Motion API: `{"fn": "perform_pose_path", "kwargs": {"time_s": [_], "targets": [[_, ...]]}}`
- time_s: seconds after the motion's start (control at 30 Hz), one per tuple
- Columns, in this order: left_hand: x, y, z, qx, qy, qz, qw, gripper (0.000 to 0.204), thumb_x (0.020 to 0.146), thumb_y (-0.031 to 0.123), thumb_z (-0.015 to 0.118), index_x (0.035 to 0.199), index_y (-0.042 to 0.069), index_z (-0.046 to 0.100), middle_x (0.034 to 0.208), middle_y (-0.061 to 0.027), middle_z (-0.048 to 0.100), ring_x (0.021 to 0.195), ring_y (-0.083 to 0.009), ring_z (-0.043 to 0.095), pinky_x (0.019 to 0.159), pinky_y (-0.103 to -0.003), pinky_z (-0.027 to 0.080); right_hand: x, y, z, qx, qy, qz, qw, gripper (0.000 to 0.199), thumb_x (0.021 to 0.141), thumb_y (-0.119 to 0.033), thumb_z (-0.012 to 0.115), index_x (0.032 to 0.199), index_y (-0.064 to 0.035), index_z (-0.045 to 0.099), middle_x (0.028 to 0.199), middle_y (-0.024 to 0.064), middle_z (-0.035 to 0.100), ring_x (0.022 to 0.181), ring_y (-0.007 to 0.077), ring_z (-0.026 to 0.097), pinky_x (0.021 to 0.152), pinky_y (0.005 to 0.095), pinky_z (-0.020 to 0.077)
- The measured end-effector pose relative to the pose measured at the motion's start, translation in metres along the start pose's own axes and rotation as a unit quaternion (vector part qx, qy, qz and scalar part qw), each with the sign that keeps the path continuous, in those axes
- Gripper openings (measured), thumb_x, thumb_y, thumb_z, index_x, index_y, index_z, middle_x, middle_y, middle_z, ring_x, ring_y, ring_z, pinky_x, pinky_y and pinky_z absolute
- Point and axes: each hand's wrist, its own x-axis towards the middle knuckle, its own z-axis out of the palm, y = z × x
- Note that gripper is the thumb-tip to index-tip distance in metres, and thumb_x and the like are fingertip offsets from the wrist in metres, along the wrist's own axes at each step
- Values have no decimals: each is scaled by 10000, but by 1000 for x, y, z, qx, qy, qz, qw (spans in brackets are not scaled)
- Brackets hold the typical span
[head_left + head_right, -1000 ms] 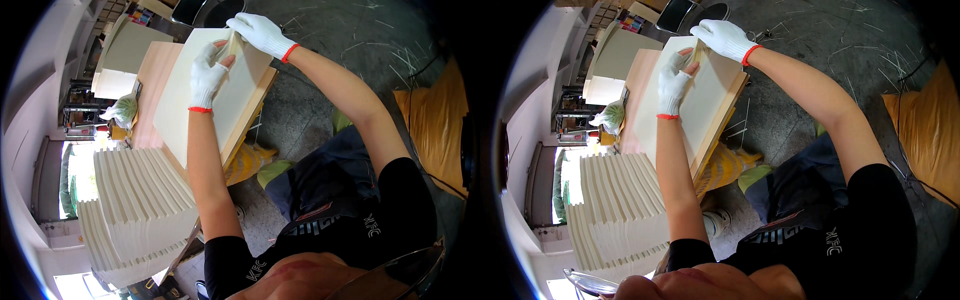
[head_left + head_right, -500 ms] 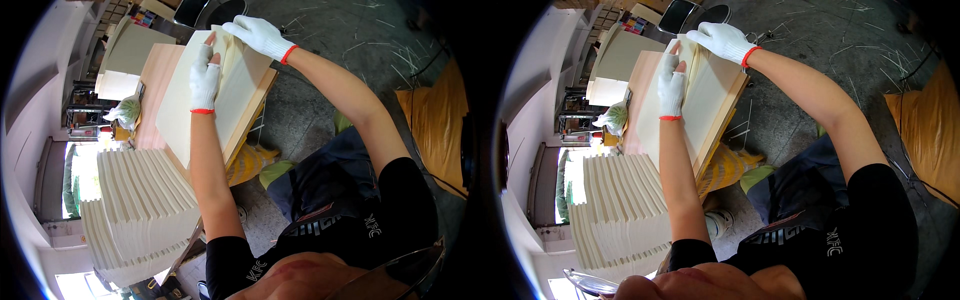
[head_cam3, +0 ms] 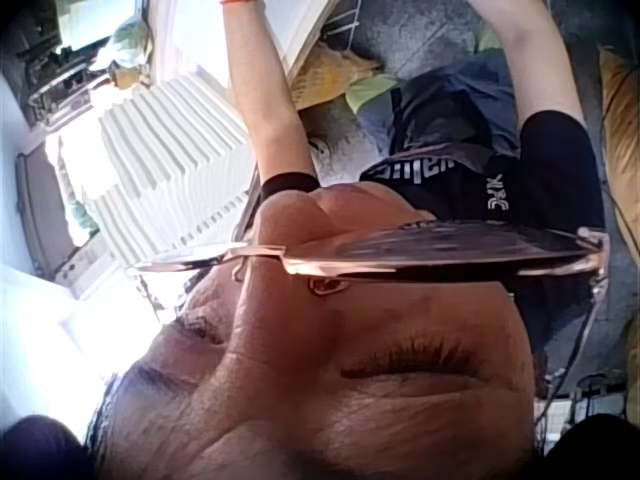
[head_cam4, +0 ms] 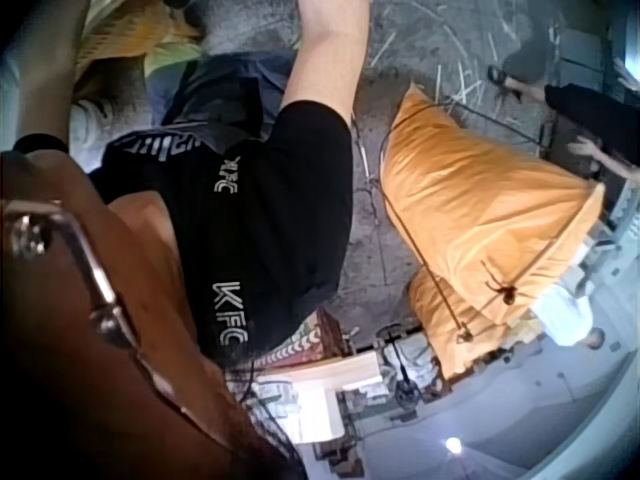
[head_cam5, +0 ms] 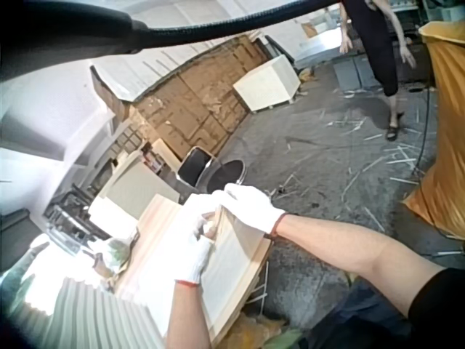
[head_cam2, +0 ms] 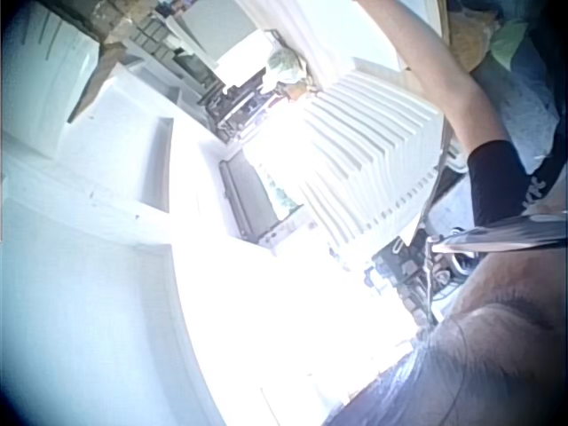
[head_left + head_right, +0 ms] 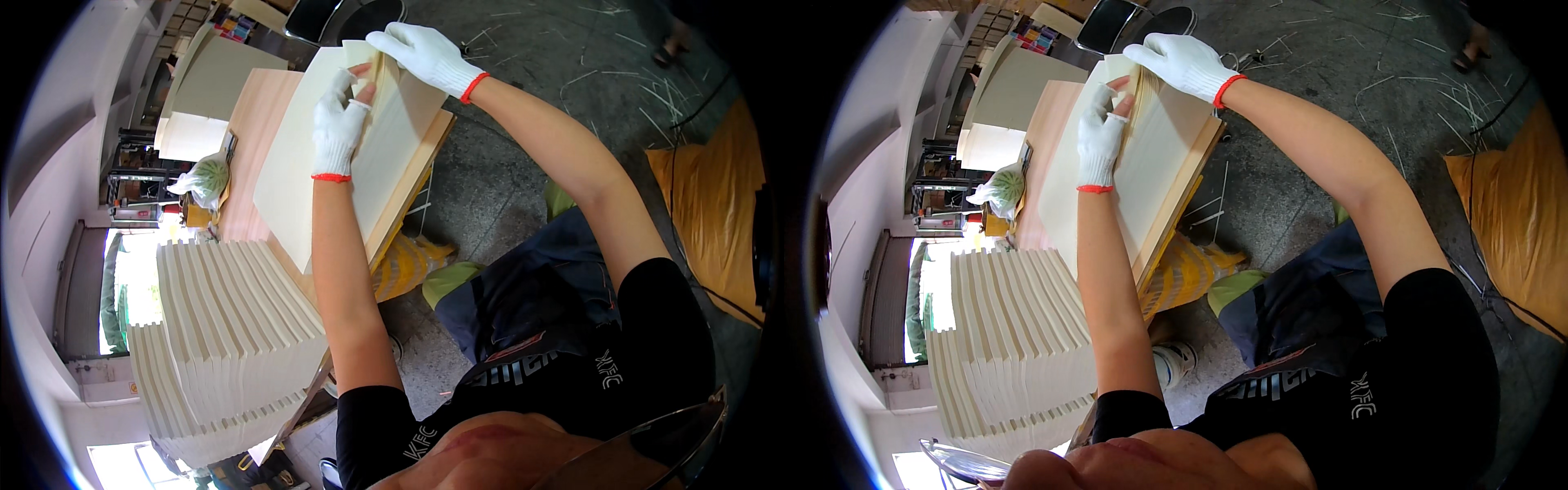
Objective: The person stacks white boards on a wooden table, applying a piece of adhesive tape to the edge of a board before adding it to a large vertical stack.
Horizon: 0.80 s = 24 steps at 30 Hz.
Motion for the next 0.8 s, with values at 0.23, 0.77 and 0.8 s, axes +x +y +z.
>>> {"fn": "perform_pose_path", "kwargs": {"time_s": [0.23, 0.77, 0.8], "targets": [[0, 5, 4, 91, 27, 40, 995, 296, 923, 142, 647, 1204, 51, 654, 1090, -44, 651, 973, -126, 559, 877, -263, 432, 0, 5, 1, -10, 11, 0, 1000, 529, 980, -529, 427, 868, -42, 600, 796, 180, 622, 773, 368, 625, 711, 452, 465], [-1, 3, 7, 41, 41, 58, 997, 306, 938, 73, 527, 1217, 66, 652, 1160, -81, 645, 1068, -151, 584, 944, -284, 427, 1, 2, 0, -35, 0, 2, 999, 520, 972, -524, 434, 848, -51, 611, 766, 159, 623, 733, 339, 625, 689, 427, 475], [-1, 7, 8, 78, 41, 56, 995, 309, 939, 68, 507, 1210, 66, 655, 1147, -84, 650, 1058, -153, 586, 936, -284, 430, 1, 5, 0, -31, 4, 2, 999, 515, 971, -520, 434, 851, -52, 611, 773, 160, 625, 740, 340, 627, 694, 428, 476]]}}
